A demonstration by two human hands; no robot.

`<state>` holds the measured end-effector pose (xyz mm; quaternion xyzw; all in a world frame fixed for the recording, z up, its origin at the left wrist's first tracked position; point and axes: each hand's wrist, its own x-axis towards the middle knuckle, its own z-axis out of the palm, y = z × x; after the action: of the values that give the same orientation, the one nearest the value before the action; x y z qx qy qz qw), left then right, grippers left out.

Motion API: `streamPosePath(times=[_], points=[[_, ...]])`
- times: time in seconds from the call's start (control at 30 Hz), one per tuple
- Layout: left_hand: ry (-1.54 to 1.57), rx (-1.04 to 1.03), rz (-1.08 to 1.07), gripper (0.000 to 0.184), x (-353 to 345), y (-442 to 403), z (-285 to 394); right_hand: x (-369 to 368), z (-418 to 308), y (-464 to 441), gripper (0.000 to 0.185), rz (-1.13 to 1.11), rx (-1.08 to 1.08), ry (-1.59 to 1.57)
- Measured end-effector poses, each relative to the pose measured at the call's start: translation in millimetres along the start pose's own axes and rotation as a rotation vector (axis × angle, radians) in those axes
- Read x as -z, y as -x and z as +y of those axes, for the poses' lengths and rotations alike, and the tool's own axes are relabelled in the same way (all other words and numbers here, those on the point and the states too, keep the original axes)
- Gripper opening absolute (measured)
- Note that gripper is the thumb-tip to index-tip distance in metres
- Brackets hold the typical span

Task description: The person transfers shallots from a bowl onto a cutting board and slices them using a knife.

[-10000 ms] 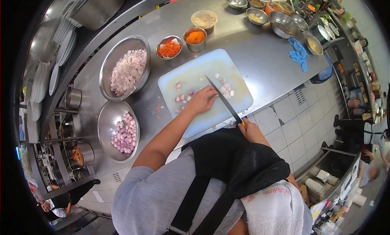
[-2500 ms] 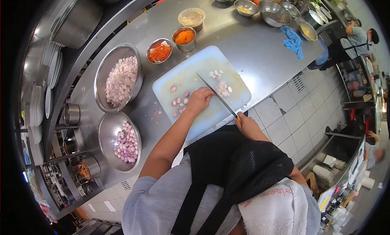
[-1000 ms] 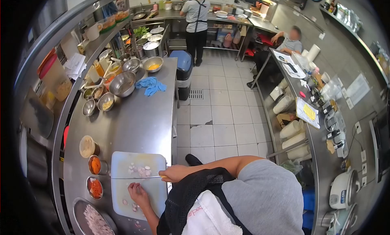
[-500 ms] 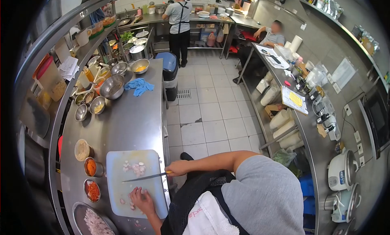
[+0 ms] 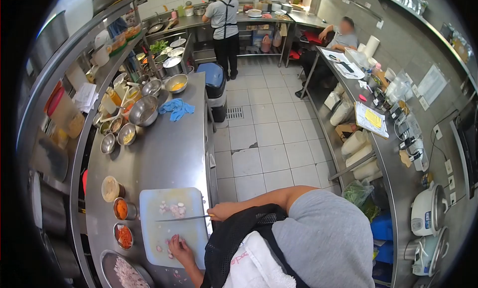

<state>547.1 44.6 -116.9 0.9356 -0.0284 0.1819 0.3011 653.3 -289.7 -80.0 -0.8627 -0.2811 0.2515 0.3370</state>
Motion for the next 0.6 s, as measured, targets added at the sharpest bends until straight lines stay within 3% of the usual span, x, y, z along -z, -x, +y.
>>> streamPosePath(times=[0.13,0.27,0.33,0.47,0.53,0.6], points=[[0.158,0.125,0.1,0.043,1.4,-1.2,6.3,-7.0,2.0,-5.0,0.034,-0.021,0.002,0.027],[0.046,0.003,0.218,0.041,2.4,-16.5,18.3,-14.2,-1.7,-15.1,0.042,-0.026,-0.011,0.05],[0.293,0.202,0.116,0.037,-7.6,-18.3,16.5,-9.4,-5.7,-13.7,0.045,-0.021,-0.01,0.053],[0.155,0.068,0.063,0.035,-11.9,-39.3,22.0,-3.6,-11.9,-5.2,0.05,-0.093,-0.037,-0.059],[0.181,0.208,0.048,0.034,-14.2,-44.9,18.6,-0.4,-11.3,-0.8,0.05,-0.094,-0.031,-0.072],[0.161,0.18,0.019,0.034,-18.8,-48.1,6.3,-1.7,-13.0,1.1,0.05,-0.094,-0.034,-0.073]])
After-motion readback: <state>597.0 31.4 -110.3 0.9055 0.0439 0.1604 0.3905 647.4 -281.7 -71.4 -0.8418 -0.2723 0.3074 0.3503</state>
